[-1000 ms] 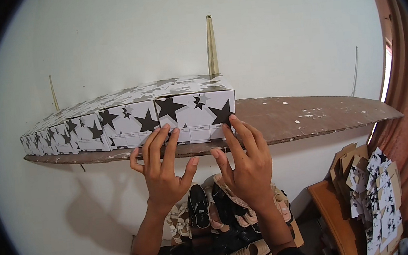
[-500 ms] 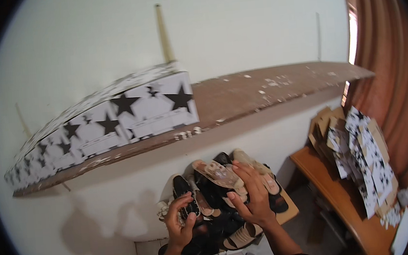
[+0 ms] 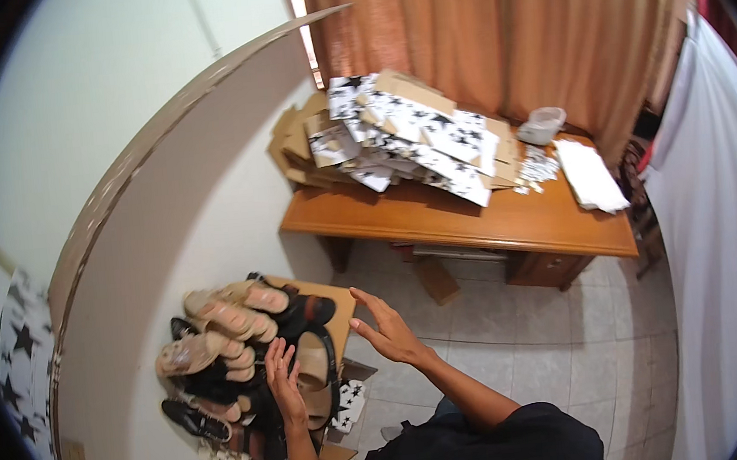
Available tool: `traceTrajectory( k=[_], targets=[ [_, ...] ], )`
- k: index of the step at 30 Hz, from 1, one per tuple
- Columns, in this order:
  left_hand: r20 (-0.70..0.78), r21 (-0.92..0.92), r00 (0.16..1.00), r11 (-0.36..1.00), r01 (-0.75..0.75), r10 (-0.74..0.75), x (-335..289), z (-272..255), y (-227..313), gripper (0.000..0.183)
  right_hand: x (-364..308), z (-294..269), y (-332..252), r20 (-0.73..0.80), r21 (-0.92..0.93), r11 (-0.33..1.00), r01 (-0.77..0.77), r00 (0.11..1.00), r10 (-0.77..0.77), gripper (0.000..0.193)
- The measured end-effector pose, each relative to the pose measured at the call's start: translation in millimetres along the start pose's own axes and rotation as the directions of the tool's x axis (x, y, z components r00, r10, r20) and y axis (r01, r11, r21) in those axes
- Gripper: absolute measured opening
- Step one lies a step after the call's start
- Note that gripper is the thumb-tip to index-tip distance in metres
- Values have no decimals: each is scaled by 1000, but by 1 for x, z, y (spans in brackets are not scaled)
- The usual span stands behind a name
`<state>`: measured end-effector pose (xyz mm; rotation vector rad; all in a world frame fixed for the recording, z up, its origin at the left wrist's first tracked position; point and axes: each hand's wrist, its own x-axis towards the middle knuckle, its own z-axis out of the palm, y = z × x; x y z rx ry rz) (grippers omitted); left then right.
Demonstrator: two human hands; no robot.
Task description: Assembling flat cardboard shoe box components and placing them onto a shelf.
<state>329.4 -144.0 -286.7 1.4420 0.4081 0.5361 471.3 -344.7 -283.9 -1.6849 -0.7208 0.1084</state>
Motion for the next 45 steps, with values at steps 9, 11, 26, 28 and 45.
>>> traceTrajectory(
  k=[9, 11, 26, 28, 45],
  targets=[
    [294, 84, 950, 993, 81, -102, 13, 200, -43, 52, -69, -196, 67, -309, 73, 987, -140, 938, 156, 61],
    [336, 90, 937, 994, 63, -90, 16, 239, -59, 52, -79, -234, 77, -335, 82, 988, -132, 930, 152, 59],
    [400, 80, 911, 994, 79, -105, 115, 418, -103, 51, -4, -382, 170, -419, 88, 975, -205, 880, 223, 52],
    [419, 108, 904, 993, 51, -92, 142, 437, -108, 49, 20, -390, 181, -415, 93, 971, -220, 878, 239, 52],
    [364, 153, 919, 983, 99, -149, 417, 521, -175, 48, 268, -430, 315, -381, -66, 939, -336, 879, 288, 55]
  ],
)
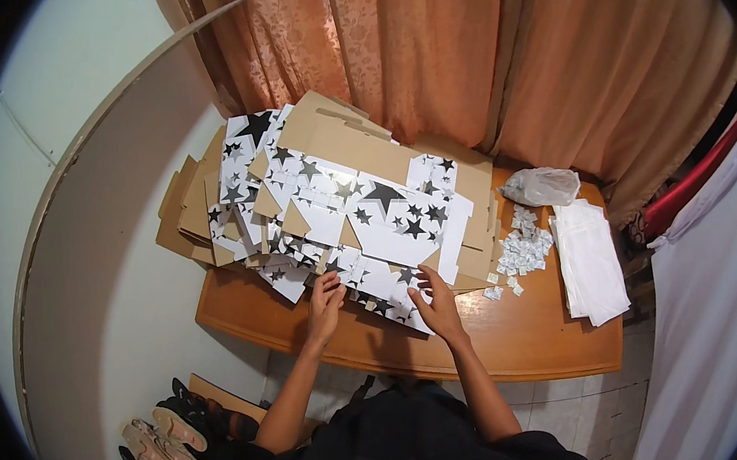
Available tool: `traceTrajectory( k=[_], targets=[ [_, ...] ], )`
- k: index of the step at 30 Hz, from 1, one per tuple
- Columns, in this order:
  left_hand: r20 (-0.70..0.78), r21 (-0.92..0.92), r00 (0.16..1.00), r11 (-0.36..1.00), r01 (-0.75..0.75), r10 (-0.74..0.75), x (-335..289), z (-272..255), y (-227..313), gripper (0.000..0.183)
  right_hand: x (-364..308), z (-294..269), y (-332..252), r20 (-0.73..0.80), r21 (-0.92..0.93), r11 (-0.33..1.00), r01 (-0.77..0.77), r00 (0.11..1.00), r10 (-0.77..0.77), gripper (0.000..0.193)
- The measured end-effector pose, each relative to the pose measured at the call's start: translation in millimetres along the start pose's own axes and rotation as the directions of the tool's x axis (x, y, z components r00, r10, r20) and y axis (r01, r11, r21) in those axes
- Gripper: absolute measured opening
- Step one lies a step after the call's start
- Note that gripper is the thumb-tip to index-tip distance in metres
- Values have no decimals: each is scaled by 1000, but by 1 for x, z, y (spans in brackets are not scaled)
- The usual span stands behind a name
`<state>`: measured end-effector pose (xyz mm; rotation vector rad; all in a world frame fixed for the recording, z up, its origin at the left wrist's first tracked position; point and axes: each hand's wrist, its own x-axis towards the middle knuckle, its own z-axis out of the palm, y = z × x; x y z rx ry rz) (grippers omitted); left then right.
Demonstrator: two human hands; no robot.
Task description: Assembling flat cardboard shoe box components and placing them onto a shelf.
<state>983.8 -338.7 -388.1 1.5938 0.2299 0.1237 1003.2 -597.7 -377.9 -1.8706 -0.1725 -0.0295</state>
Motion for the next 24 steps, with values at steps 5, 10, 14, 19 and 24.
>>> traceTrajectory(
  k=[5, 10, 14, 19, 24],
  targets=[
    [-31, -38, 987, 987, 154, -155, 44, 6, -11, 47, 48, 24, 29, 58, -118, 992, 36, 998, -30, 53],
    [-71, -122, 971, 968, 219, -228, 68, 17, -18, 47, 87, 51, 36, 115, -508, 833, 219, 976, -186, 61],
    [-38, -215, 948, 929, 301, -316, 74, 24, -22, 45, 106, 65, 33, 193, -653, 700, 289, 957, -215, 79],
    [19, -194, 928, 909, 368, -372, 70, 33, -27, 38, 112, 62, 57, 222, -663, 693, 283, 959, -179, 82],
    [32, -164, 929, 915, 368, -368, 68, 34, -31, 35, 123, 53, 66, 254, -558, 775, 298, 950, -182, 69]
  ],
)
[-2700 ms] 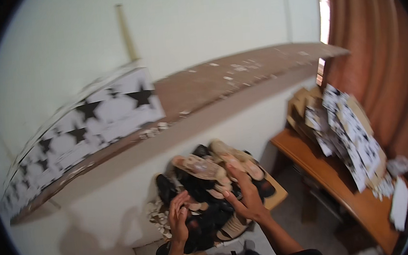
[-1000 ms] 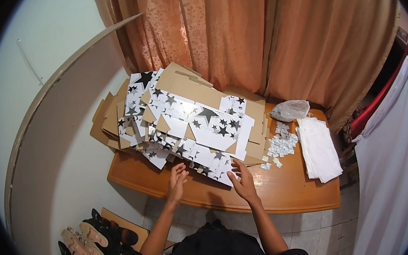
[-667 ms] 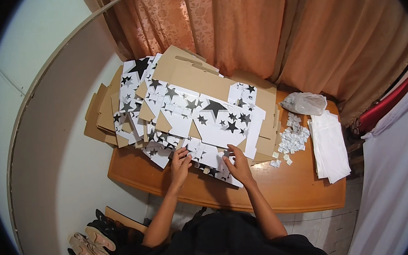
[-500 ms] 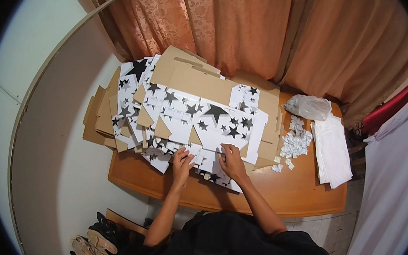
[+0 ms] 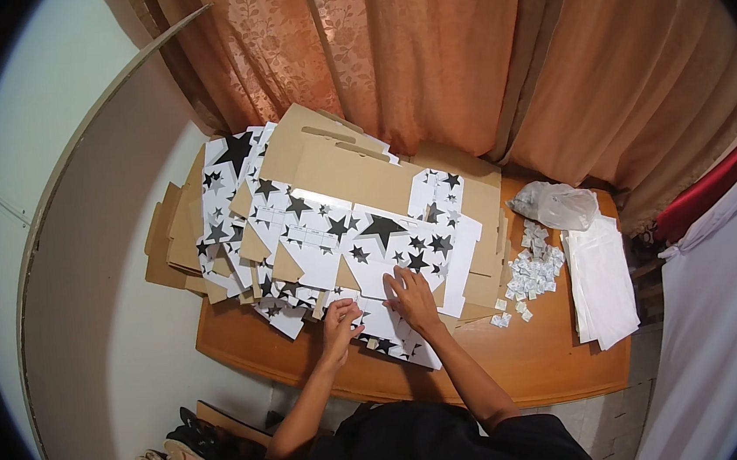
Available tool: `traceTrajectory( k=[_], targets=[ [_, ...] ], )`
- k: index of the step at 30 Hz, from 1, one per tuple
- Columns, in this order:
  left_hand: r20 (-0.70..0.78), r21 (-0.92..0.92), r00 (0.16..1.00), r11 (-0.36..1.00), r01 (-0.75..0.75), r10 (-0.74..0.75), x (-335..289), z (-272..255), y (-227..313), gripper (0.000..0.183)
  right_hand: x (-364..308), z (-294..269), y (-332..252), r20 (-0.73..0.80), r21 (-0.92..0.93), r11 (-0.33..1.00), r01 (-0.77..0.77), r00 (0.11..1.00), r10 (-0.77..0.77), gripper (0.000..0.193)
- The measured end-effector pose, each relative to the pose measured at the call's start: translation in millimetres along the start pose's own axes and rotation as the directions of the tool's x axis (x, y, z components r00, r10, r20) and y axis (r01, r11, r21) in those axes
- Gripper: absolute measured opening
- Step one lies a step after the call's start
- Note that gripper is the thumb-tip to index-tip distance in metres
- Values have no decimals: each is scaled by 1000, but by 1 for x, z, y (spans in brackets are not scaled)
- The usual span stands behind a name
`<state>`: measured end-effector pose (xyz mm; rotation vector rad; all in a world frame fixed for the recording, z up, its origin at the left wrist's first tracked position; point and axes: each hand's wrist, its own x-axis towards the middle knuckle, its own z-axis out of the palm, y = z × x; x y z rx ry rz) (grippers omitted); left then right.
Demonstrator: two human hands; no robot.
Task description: Assembling flat cardboard shoe box components and placing them onto a shelf.
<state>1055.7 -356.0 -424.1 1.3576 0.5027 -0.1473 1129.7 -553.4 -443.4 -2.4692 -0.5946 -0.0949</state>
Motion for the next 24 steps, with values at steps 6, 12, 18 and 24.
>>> traceTrajectory(
  k=[6, 12, 18, 24],
  targets=[
    [10, 28, 1000, 1000, -1, 1, -3, 2, 5, 37, -10, -6, 5, -108, -192, 956, 220, 964, -244, 50],
    [119, -12, 992, 999, -37, 39, -4, 9, 10, 55, -13, -37, -9, -331, -11, 959, 284, 904, -271, 35],
    [245, -150, 957, 981, -123, 158, -8, 54, 54, 105, -19, -80, -49, -479, 0, 984, 179, 864, -157, 34],
    [281, -183, 904, 943, -279, 323, -16, 83, 80, 83, -37, -103, -84, -589, -20, 982, 187, 792, -163, 31]
  ],
)
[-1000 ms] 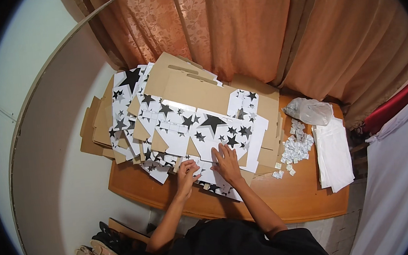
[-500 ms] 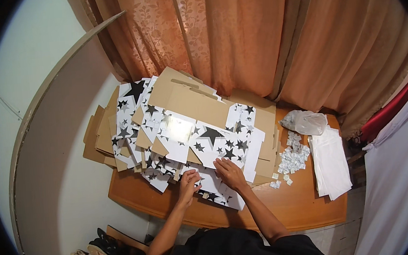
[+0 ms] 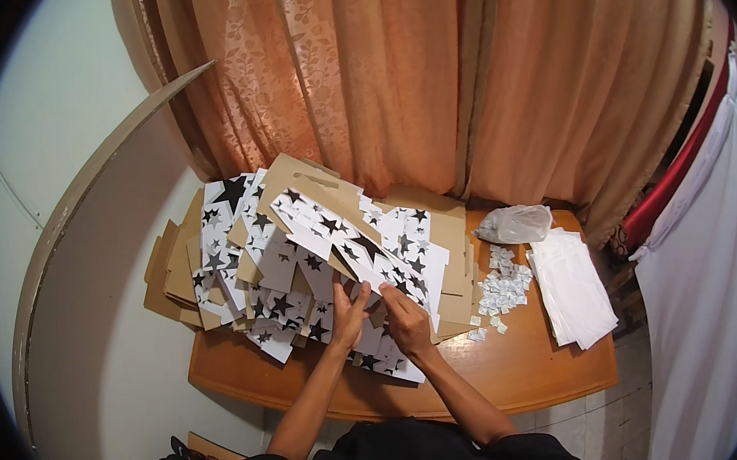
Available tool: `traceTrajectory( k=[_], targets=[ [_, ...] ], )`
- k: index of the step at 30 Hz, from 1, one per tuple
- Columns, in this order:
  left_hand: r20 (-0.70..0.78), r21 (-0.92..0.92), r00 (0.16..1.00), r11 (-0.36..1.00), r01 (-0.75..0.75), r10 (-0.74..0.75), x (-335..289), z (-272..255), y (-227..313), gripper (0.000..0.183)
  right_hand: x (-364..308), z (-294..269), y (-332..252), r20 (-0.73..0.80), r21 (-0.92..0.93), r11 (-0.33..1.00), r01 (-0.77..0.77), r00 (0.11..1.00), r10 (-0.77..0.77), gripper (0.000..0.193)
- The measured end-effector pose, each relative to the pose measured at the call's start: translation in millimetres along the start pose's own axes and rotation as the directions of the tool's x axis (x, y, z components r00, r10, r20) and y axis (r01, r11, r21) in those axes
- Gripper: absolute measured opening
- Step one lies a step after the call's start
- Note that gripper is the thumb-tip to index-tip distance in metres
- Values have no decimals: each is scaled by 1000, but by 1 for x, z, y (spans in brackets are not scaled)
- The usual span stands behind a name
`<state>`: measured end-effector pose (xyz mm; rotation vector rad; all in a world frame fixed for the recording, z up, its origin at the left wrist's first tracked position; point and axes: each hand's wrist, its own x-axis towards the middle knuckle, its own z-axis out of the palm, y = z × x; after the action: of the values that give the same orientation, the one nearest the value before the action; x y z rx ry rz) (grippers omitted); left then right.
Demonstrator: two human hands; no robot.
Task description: Assembling flat cardboard shoe box components and placing them onto a shelf.
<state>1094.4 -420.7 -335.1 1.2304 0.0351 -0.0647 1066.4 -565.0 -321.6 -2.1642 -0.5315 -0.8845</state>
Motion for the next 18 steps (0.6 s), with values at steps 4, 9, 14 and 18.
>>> traceTrajectory(
  k=[4, 9, 14, 18],
  targets=[
    [1, -31, 959, 958, -284, 285, -9, 22, 10, 62, 1, -22, -20, -17, 46, 999, -25, 1000, 25, 30],
    [76, -157, 949, 943, -292, 306, -26, 36, 27, 49, 2, -49, -35, -4, 66, 998, 22, 1000, -21, 37],
    [122, -47, 939, 947, -318, 321, -42, 48, 30, 42, -1, -90, -60, 28, 110, 994, -6, 1000, 2, 39],
    [218, -278, 960, 954, -111, 175, -71, 77, 39, 40, -16, -140, -73, 24, -229, 966, -118, 992, 127, 70]
  ],
)
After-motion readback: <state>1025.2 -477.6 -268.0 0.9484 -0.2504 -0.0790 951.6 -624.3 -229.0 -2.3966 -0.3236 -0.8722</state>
